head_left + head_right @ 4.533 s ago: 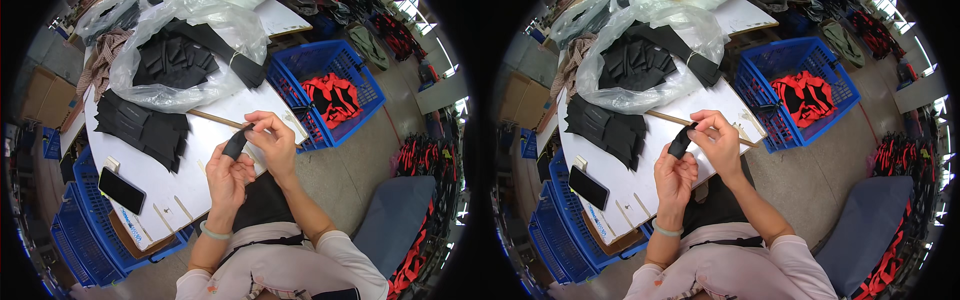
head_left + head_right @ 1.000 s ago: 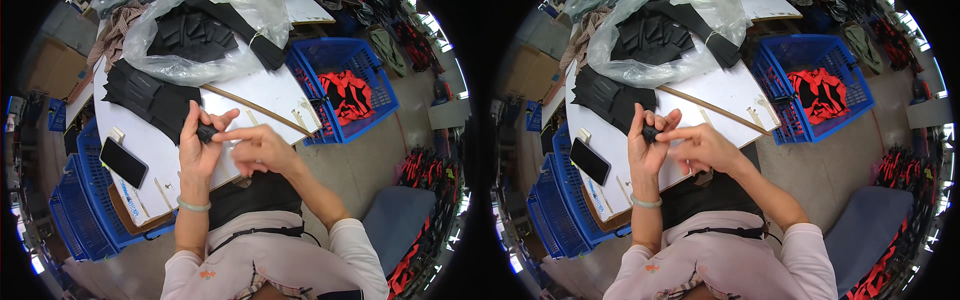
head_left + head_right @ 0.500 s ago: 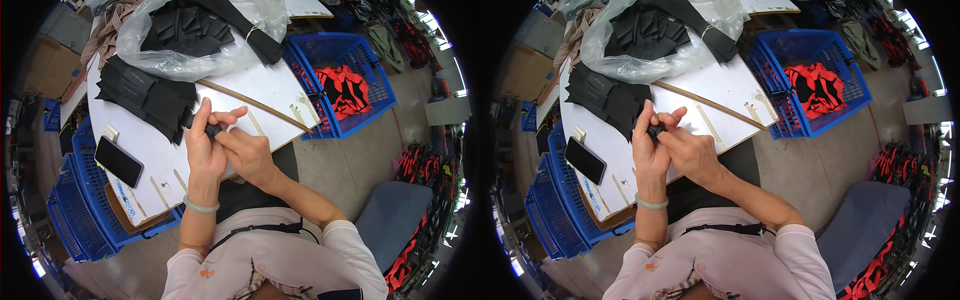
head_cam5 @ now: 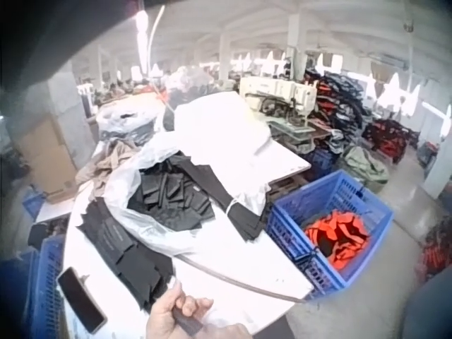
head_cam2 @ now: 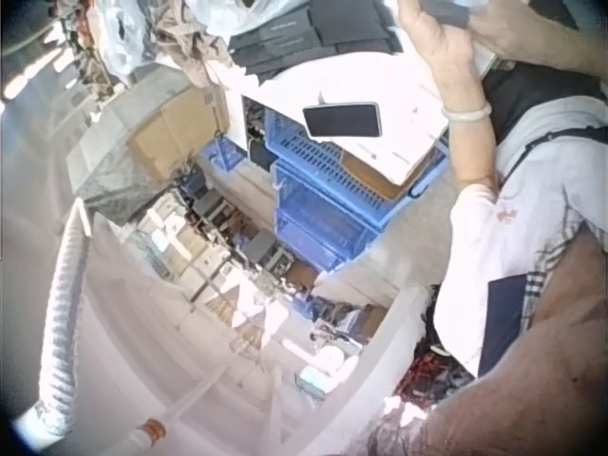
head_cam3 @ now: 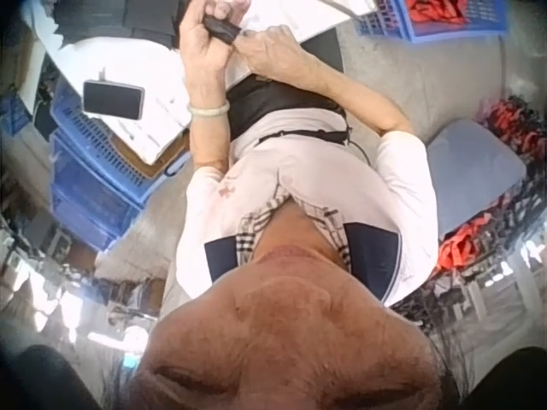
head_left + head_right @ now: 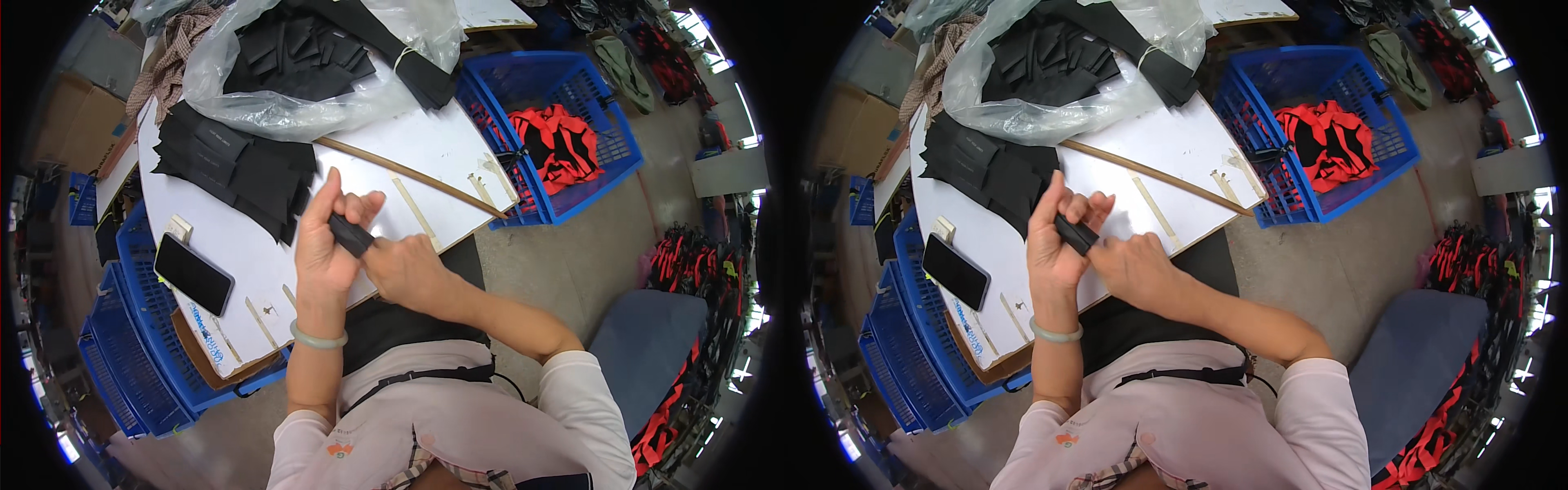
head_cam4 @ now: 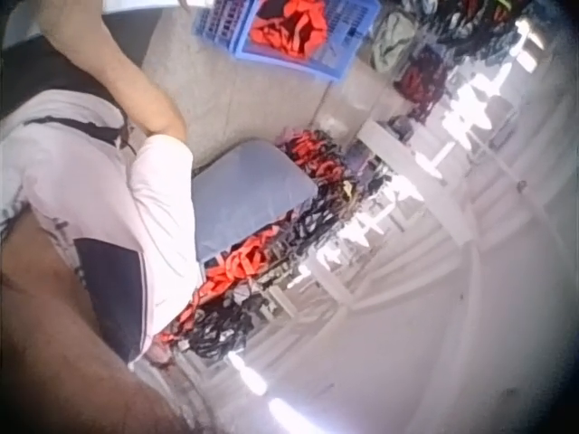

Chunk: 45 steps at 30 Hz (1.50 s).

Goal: Wrapping black fabric strips around a wooden stick to form a tube-like component.

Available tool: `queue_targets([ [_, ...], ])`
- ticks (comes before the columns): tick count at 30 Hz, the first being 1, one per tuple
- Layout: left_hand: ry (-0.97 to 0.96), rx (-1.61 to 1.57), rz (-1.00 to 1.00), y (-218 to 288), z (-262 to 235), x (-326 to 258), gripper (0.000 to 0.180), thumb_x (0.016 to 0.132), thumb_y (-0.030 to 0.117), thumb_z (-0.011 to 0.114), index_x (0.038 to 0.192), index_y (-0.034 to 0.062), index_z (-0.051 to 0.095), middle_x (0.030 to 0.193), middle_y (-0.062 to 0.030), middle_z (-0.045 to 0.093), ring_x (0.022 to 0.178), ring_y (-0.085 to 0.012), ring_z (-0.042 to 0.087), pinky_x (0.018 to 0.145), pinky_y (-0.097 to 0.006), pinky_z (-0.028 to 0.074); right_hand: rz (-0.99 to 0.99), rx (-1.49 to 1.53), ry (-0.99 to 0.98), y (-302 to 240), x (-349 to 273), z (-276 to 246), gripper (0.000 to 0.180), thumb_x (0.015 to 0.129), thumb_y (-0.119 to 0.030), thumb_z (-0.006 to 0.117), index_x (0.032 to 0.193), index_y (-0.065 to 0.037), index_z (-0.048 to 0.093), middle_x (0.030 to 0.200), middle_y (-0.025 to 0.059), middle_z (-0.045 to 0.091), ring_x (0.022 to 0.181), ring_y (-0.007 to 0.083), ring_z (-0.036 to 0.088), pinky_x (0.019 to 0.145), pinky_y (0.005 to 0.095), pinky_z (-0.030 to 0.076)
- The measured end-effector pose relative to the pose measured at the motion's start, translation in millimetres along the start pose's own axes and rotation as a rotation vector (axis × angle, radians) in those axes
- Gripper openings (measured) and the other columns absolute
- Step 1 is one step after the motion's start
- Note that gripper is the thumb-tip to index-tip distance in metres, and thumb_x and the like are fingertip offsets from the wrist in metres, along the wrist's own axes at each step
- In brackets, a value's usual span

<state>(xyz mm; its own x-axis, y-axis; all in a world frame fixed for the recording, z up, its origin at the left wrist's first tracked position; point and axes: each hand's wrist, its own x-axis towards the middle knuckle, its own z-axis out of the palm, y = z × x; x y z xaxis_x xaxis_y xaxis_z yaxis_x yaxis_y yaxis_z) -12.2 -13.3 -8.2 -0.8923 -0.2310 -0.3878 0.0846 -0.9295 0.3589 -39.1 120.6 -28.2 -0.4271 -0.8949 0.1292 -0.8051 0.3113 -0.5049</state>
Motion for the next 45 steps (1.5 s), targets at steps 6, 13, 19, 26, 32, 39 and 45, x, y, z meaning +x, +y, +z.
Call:
queue_targets([
  [6, 0.109, 0.068, 0.08, -11.2, 9.0, 0.5, 0.04, 0.089, 0.028, 0.061, 0.058, 0.0117, 0.042, 0.046, -0.0022, 0.038, 0.052, -0.0196, 0.049, 0.087, -0.045, 0.048, 0.135, 0.069, 0.008, -9.1, -19.5, -4.3, 0.029, 0.077, -0.008, 0.059, 0.104, -0.001, 0.051, 0.06, 0.0123, 0.056, 0.049, 0.0325, 0.057, 0.042, 0.0414, 0.044],
  [13, 0.066, 0.19, 0.098, -12.8, 3.1, 5.5, 0.041, 0.09, 0.031, 0.059, 0.059, 0.0122, 0.041, 0.044, -0.0006, 0.031, 0.043, -0.014, 0.037, 0.089, -0.046, 0.047, 0.127, 0.032, 0.14, 3.3, 17.3, 18.3, 0.008, 0.077, -0.01, 0.057, 0.083, -0.004, 0.056, 0.064, 0.0115, 0.059, 0.052, 0.0295, 0.059, 0.046, 0.0392, 0.046],
  [19, 0.029, -0.26, 0.174, 47.4, -10.7, 18.9, 0.042, 0.089, 0.039, 0.058, 0.062, 0.0102, 0.045, 0.055, -0.0057, 0.045, 0.06, -0.0207, 0.048, 0.095, -0.044, 0.042, 0.289, -0.198, 0.521, 59.2, -14.7, -29.8, 0.04, 0.072, -0.014, 0.07, 0.111, -0.007, 0.061, 0.099, 0.0105, 0.058, 0.09, 0.0268, 0.055, 0.072, 0.0368, 0.048],
  [26, 0.099, -0.338, 0.05, 50.4, 2.6, 24.6, 0.045, 0.087, 0.044, 0.059, 0.065, 0.0067, 0.048, 0.077, -0.013, 0.059, 0.091, -0.0284, 0.059, 0.096, -0.043, 0.042, 0.411, -0.198, 0.356, 91.3, -97.7, -47.7, 0.02, 0.076, -0.01, 0.069, 0.091, -0.002, 0.058, 0.086, 0.0113, 0.06, 0.079, 0.0228, 0.059, 0.065, 0.0331, 0.046],
  [32, 0.184, -0.454, 0.122, 52.7, 0.2, 32.6, 0.041, 0.088, 0.036, 0.061, 0.065, 0.0051, 0.046, 0.075, -0.014, 0.057, 0.089, -0.0285, 0.059, 0.096, -0.044, 0.043, 0.576, 0.458, 0.288, 49.9, -154.7, -71.1, 0.009, 0.085, -0.004, 0.061, 0.091, 0.001, 0.057, 0.068, 0.0045, 0.059, 0.058, 0.009, 0.056, 0.052, 0.0233, 0.044],
  [39, 0.08, -0.578, 0.085, 54.9, 3.8, 30.8, 0.04, 0.086, 0.031, 0.063, 0.064, 0.005, 0.042, 0.06, -0.0047, 0.045, 0.069, -0.0203, 0.053, 0.092, -0.044, 0.044, 0.559, 0.46, 0.296, 37.6, -137.1, -71.7, 0.009, 0.084, -0.006, 0.063, 0.089, 0.001, 0.061, 0.067, 0.0043, 0.061, 0.059, 0.0089, 0.058, 0.053, 0.0217, 0.045],
  [45, -0.107, -0.409, 0.106, 50.8, -2.4, 29.7, 0.043, 0.091, 0.034, 0.056, 0.06, 0.0104, 0.038, 0.051, -0.0017, 0.035, 0.055, -0.0154, 0.043, 0.083, -0.04, 0.047, 0.539, 0.38, 0.274, 30.5, -129.8, -76.7, 0.009, 0.084, -0.004, 0.063, 0.09, 0.002, 0.061, 0.066, 0.0041, 0.061, 0.058, 0.0083, 0.058, 0.052, 0.021, 0.044],
])
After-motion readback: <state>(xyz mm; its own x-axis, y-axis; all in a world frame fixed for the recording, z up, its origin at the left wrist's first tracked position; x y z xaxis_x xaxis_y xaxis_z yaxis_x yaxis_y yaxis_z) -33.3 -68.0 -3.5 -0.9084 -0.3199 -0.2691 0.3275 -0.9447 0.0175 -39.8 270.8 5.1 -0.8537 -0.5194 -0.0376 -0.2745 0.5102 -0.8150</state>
